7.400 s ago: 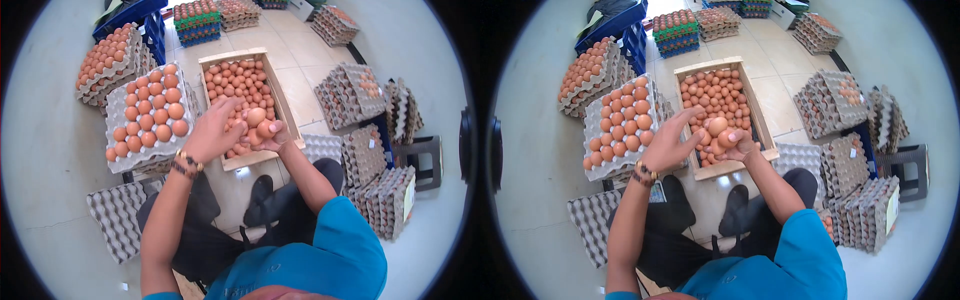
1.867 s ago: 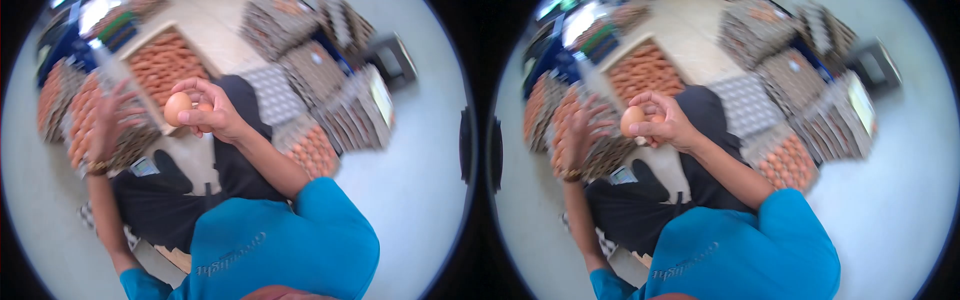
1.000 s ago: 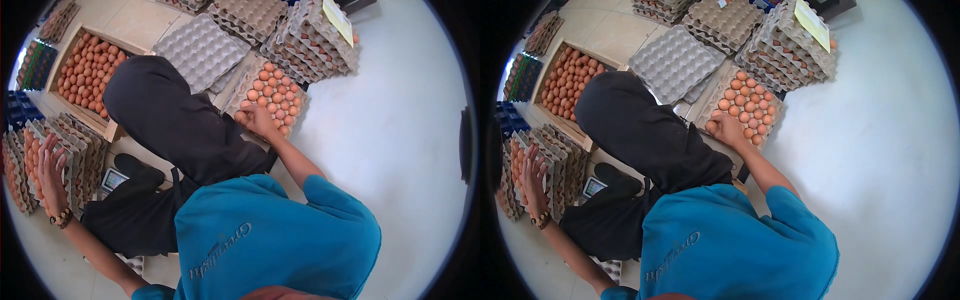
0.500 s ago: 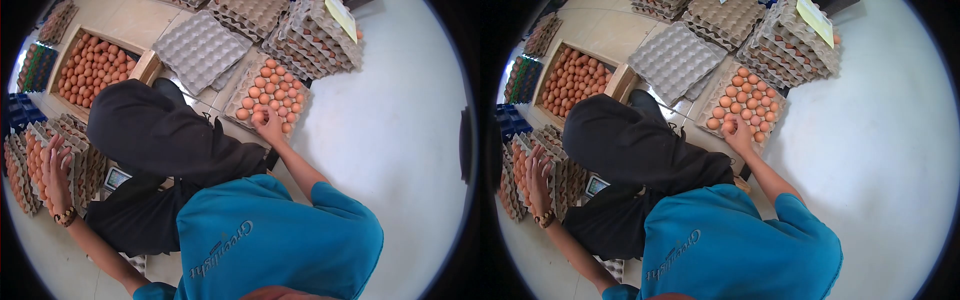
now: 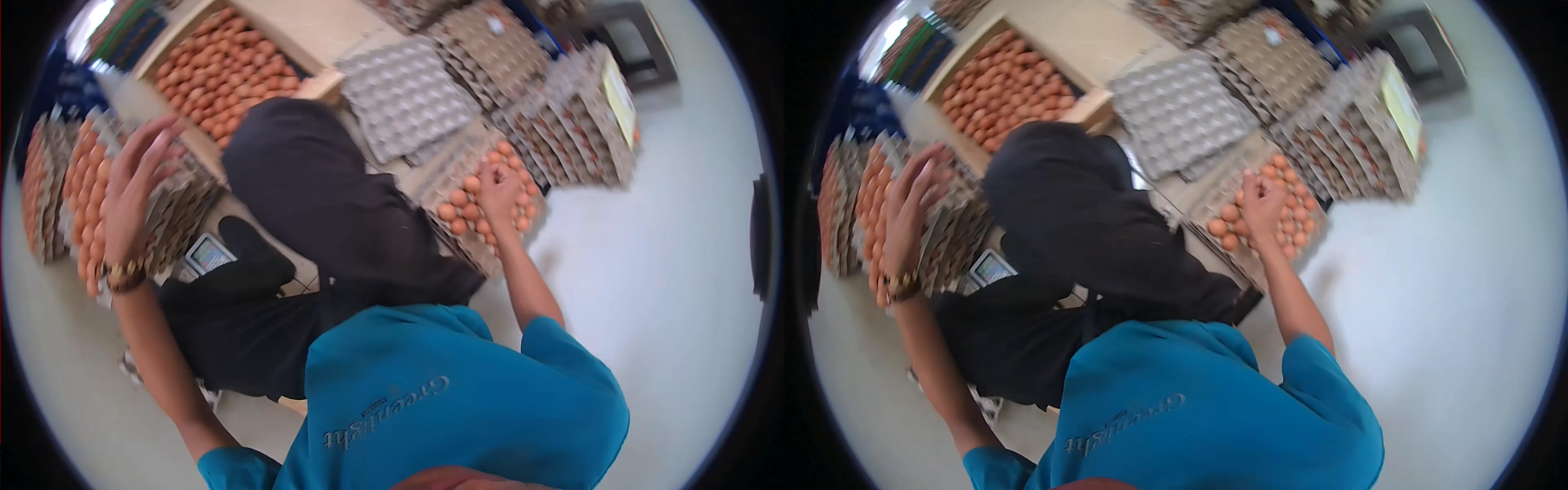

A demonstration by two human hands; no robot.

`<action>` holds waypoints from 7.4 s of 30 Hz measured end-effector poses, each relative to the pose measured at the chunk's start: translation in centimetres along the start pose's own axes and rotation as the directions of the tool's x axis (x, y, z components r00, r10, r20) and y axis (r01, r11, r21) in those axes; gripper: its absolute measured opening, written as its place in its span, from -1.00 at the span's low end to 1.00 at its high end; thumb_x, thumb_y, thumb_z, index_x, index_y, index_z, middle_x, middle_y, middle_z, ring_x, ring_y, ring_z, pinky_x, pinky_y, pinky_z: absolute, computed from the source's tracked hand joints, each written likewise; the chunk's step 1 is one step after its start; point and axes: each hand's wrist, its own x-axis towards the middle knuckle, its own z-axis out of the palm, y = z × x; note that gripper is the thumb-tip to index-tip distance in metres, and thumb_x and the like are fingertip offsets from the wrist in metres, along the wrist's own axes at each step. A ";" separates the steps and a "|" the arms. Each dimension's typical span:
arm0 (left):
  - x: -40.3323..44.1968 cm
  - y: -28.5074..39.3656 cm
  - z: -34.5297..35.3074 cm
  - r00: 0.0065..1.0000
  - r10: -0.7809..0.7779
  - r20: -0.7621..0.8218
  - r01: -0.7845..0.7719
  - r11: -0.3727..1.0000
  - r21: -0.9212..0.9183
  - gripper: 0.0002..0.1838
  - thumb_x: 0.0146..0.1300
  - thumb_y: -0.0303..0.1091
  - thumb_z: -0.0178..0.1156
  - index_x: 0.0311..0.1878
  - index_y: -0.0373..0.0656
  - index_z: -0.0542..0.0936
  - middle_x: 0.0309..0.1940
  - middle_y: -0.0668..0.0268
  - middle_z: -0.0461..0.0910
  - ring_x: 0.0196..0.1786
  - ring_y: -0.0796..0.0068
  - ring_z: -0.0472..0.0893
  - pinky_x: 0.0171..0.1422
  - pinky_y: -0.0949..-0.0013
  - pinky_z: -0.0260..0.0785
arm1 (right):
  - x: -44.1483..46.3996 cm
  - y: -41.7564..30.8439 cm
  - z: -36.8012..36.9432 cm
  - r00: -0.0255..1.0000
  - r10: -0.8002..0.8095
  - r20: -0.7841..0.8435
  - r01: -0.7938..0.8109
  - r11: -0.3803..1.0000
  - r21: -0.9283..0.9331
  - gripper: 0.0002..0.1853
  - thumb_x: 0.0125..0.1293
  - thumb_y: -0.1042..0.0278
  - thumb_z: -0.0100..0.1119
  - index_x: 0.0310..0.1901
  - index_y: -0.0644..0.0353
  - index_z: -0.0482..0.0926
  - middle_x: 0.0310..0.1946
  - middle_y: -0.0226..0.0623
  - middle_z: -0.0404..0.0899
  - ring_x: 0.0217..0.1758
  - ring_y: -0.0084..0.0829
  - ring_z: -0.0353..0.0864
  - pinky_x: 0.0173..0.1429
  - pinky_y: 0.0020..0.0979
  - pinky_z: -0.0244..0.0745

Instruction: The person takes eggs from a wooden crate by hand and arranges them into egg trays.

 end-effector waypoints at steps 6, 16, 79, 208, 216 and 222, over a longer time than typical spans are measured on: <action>2.7 1.3 -2.3 0.965 0.211 -0.154 -0.220 0.974 -0.045 -0.60 0.43 -0.09 0.14 0.19 -0.12 0.59 0.02 0.37 0.63 -0.03 0.60 0.58 0.07 0.51 0.39 | 13.1 -21.4 9.4 0.637 -0.617 0.463 0.613 0.769 0.180 -0.60 0.23 0.39 0.21 0.14 0.11 0.54 -0.26 -0.24 0.66 -0.26 -0.35 0.66 -0.19 -0.38 0.55; 0.8 -6.1 -4.7 0.998 0.063 -0.023 -0.029 0.718 0.696 -0.59 0.29 -0.24 0.18 0.15 -0.22 0.54 -0.04 -0.02 0.61 -0.05 -0.04 0.62 0.09 0.10 0.48 | 21.3 -26.2 41.2 0.096 -0.172 0.980 0.971 0.231 -0.054 -0.56 0.12 0.23 0.18 0.08 0.09 0.59 -0.23 -0.06 0.71 -0.13 -0.05 0.70 -0.01 -0.19 0.57; 4.2 -7.1 -2.5 0.966 0.101 0.238 -0.235 0.725 0.648 -0.53 0.24 -0.17 0.20 0.16 -0.22 0.53 -0.06 -0.04 0.63 0.05 -0.03 0.61 0.17 0.07 0.44 | 13.1 -29.5 16.3 0.438 -0.306 0.845 -0.456 0.735 0.502 -0.42 0.36 -0.29 0.01 -0.18 0.21 0.48 -0.27 -0.26 0.51 -0.38 -0.46 0.52 -0.52 -0.52 0.46; 3.5 -9.1 9.2 0.964 -0.192 0.185 -0.084 0.440 0.894 -0.83 0.31 -0.30 0.03 -0.19 -0.13 0.56 -0.32 0.30 0.55 -0.18 0.35 0.53 -0.12 0.25 0.29 | 12.5 -30.8 68.8 0.834 -0.145 0.533 0.222 0.971 -0.084 -0.40 0.08 -0.01 0.25 0.10 0.21 0.53 0.12 0.13 0.38 0.22 0.07 0.38 0.28 -0.01 0.34; 4.0 -8.3 8.3 0.932 -0.258 0.254 -0.106 0.478 0.872 -0.72 0.38 -0.26 -0.02 -0.02 -0.20 0.57 -0.18 0.18 0.59 -0.08 0.24 0.56 0.02 0.14 0.35 | 9.9 -33.3 72.3 0.918 0.003 0.396 0.079 0.978 -0.191 -0.21 0.13 -0.26 0.24 0.21 0.26 0.47 0.28 0.28 0.23 0.44 0.18 0.11 0.45 0.01 0.15; 4.0 -9.0 8.1 0.913 -0.312 0.264 -0.073 0.511 0.857 -0.67 0.41 -0.25 -0.03 0.07 -0.19 0.58 -0.10 0.13 0.61 -0.02 0.21 0.58 0.04 0.08 0.37 | 11.6 -31.8 72.1 0.904 -0.073 0.421 0.137 0.983 -0.122 -0.18 0.12 -0.29 0.26 0.17 0.34 0.51 0.16 0.33 0.39 0.28 0.07 0.37 0.42 0.01 0.22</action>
